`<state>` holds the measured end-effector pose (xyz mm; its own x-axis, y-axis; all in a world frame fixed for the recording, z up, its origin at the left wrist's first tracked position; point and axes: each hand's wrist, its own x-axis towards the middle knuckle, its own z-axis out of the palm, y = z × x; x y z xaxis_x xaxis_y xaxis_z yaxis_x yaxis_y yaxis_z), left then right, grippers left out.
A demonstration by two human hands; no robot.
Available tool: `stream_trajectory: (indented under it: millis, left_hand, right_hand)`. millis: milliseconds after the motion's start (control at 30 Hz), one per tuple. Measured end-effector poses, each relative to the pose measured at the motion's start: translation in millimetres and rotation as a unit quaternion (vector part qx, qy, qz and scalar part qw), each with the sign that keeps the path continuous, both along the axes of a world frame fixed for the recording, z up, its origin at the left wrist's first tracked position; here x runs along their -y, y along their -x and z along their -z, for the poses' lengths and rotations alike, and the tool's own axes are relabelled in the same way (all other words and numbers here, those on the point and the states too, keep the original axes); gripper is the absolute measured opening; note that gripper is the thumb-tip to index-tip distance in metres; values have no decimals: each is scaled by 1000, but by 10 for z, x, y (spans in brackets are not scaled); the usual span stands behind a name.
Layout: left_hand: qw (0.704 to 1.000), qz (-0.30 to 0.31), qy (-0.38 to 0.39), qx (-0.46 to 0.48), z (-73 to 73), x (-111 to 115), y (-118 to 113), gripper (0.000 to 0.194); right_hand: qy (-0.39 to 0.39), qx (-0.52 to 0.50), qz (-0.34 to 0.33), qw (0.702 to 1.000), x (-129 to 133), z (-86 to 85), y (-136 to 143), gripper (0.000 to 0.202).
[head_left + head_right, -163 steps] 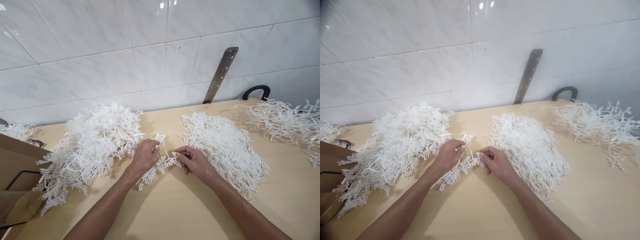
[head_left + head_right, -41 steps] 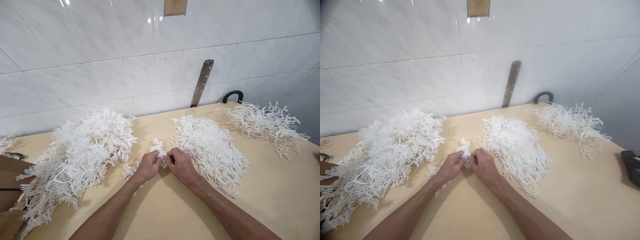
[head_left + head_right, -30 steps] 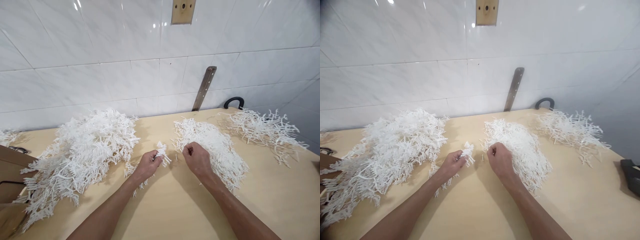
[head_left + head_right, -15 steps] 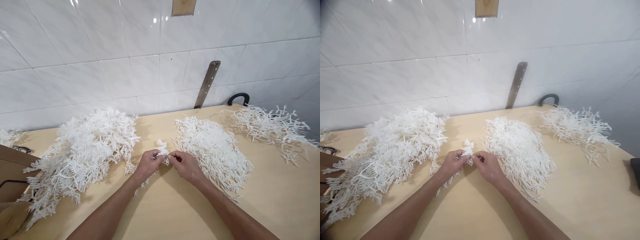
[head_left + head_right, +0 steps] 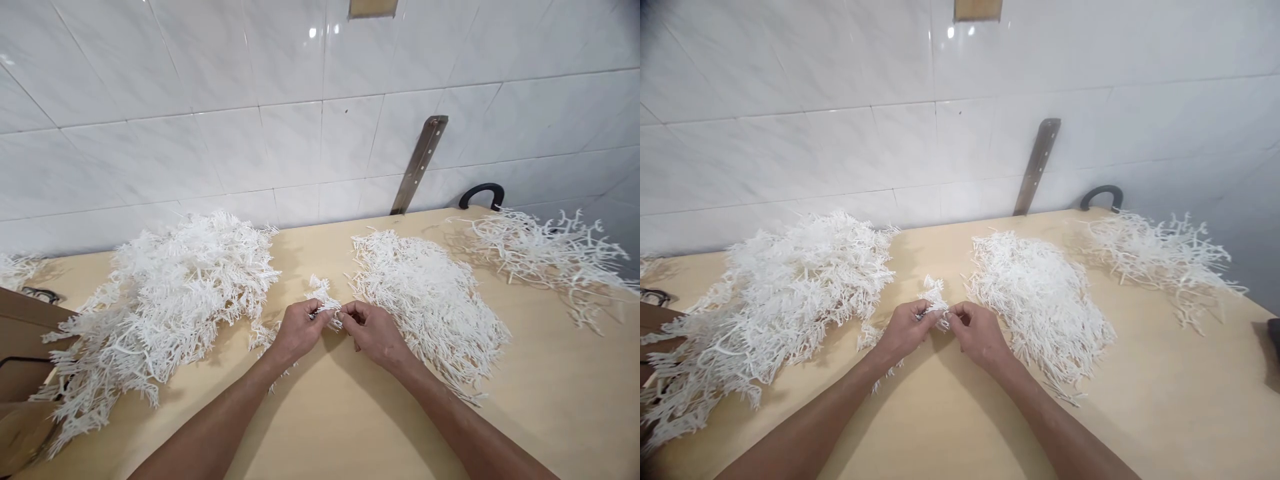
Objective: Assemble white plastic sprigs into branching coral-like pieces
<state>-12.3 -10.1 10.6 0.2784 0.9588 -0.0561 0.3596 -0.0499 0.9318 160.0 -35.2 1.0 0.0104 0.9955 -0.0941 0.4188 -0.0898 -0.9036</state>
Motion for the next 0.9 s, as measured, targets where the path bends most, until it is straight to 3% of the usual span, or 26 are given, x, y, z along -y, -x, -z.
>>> stream_trajectory:
  millis: [367,567,733,900]
  left_hand:
    - [997,53,-40,-49,42,-36,38,36]
    - [994,84,-45,-61,73,-63,51,28]
    - [999,45,18,2,52,-48,58,31]
    - [996,-26,83,20,11,-44,47,34]
  right_hand:
    - [-155,90,-16,984,-21,168,-31,18]
    - [-160,128,9,979,-57,210,-6,15]
    - [-55,70,92,992,-124,244,-15,12]
    - [-111,63,139,982,-123,308,-96,17]
